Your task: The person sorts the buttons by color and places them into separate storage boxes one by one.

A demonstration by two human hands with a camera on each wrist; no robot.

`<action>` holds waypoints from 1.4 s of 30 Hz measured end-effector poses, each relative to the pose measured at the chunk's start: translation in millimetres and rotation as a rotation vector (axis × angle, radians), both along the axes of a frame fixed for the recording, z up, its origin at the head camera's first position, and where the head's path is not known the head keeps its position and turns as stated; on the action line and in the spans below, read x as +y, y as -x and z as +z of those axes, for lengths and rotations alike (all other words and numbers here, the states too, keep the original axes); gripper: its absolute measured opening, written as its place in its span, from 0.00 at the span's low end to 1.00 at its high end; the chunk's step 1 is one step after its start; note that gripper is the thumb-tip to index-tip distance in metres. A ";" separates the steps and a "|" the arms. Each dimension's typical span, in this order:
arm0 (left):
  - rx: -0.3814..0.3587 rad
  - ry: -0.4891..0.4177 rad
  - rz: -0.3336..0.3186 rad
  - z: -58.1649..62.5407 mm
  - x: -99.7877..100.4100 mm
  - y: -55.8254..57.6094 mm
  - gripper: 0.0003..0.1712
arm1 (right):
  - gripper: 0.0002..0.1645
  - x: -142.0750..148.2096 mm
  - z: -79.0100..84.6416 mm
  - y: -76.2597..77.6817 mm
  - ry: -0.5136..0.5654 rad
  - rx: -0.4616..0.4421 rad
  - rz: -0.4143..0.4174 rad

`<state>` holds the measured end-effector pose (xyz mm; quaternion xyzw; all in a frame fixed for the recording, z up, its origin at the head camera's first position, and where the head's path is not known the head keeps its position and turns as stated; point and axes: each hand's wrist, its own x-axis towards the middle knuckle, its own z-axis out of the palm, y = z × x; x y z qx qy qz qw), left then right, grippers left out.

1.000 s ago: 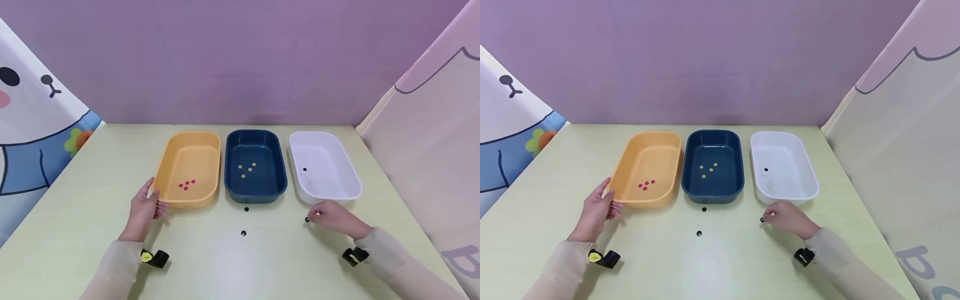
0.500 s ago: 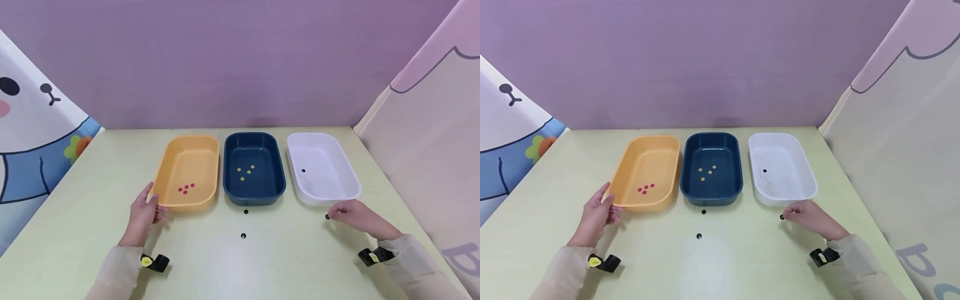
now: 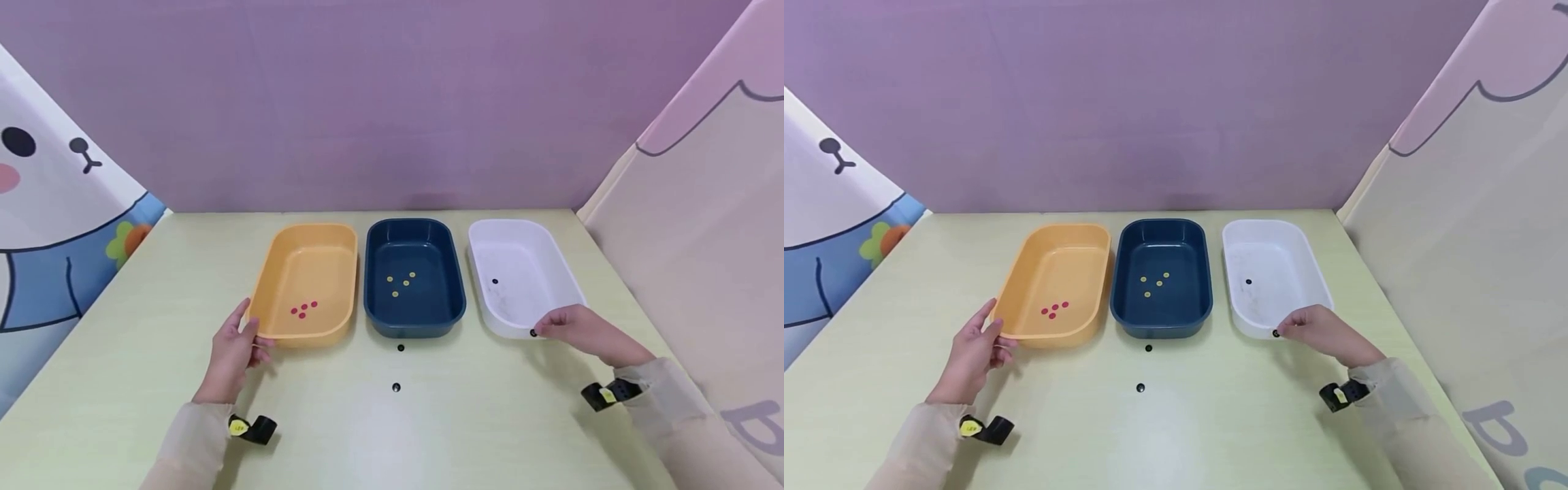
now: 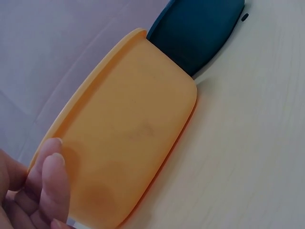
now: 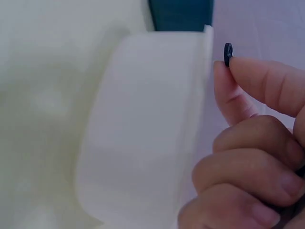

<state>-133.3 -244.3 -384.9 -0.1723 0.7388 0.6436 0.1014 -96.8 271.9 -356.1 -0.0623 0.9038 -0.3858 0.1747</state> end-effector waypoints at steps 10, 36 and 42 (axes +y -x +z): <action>-0.014 -0.107 -0.061 2.1 -6.5 -2.4 0.35 | 0.20 4.9 27.0 47.5 -0.026 -0.072 -0.051; -0.063 -0.090 -0.034 -0.4 -8.1 -10.1 0.34 | 0.25 11.2 -2.3 135.0 -0.111 -0.176 -0.143; -0.044 -0.057 -0.005 -0.1 -6.8 -10.9 0.33 | 0.26 10.6 -16.6 134.3 -0.097 -0.164 -0.165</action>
